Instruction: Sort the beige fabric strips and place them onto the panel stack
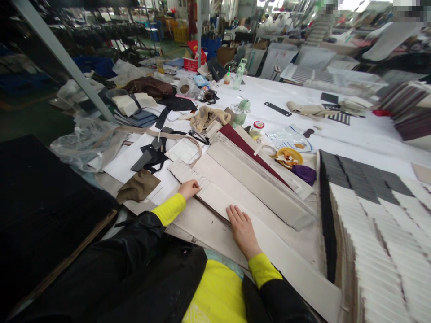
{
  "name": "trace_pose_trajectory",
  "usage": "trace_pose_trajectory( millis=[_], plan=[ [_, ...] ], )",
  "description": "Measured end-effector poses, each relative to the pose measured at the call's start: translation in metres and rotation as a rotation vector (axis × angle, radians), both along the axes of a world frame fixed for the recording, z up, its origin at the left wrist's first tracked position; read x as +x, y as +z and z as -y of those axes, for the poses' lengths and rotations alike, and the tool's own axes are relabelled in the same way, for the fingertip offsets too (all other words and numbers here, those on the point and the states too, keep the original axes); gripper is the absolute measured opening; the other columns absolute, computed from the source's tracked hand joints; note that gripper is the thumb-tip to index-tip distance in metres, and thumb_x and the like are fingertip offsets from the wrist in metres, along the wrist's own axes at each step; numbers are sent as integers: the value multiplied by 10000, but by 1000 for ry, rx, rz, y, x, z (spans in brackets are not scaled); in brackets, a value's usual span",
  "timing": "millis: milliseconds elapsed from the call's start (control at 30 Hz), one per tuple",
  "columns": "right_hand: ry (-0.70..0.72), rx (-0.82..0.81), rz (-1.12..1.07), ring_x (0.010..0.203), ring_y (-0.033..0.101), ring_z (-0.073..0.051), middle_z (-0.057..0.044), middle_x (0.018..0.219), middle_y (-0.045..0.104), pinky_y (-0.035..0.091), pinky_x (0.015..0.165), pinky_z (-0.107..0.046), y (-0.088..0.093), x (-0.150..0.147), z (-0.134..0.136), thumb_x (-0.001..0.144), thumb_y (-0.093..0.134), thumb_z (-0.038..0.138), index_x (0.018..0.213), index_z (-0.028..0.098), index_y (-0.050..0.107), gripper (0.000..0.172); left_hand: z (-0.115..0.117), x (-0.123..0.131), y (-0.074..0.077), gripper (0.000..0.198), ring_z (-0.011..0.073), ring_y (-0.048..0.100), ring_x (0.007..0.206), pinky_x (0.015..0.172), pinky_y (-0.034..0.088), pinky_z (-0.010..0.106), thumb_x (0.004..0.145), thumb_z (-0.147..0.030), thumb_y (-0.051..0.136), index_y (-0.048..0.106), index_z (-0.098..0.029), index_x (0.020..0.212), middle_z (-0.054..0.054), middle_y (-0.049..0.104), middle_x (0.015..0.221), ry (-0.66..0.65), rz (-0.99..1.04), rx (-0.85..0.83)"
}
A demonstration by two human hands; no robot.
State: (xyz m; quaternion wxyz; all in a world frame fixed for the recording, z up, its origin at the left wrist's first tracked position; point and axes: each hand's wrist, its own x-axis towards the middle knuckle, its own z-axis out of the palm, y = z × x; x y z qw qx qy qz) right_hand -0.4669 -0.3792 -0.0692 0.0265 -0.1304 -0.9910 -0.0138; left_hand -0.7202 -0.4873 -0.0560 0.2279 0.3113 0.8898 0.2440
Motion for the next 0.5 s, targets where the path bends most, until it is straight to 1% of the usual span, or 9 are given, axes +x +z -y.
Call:
trace_pose_trajectory(
  millis=[100,167,333,433,500],
  plan=[
    [9,-8,-1,1215,269,-157,-26,1321,325,293,919,-326,-1,0,-1,734,308,59,1277,206,325,563,0,-3,1,297,144,537,783,683,397,234,640,-352,586,528,-161,861,47,575,884,24,-35,8],
    [14,-9,-1,1215,271,-155,-28,1321,323,291,920,-325,-3,0,-3,738,313,65,1280,207,320,560,-1,-7,2,348,153,538,800,690,401,238,625,-366,597,523,-151,889,61,574,906,21,-26,-19],
    [15,-11,3,1213,273,-150,-23,1326,314,278,926,-320,-5,1,-4,729,317,58,1270,189,338,557,-8,-22,6,249,158,546,767,661,398,229,629,-314,596,567,-143,807,50,607,816,3,78,-121],
    [13,-27,3,1215,269,-146,-25,1323,320,272,928,-316,-3,1,-3,728,317,56,1266,184,343,554,-10,-30,11,193,149,543,675,594,393,221,632,-317,598,579,-132,683,39,595,668,-28,149,-141],
    [13,-42,-2,1215,269,-143,-30,1320,326,274,924,-311,-2,1,-4,728,322,60,1268,187,340,555,-11,-33,14,188,132,525,594,547,383,214,623,-316,610,569,-133,625,16,557,564,-49,171,-112]
  ],
)
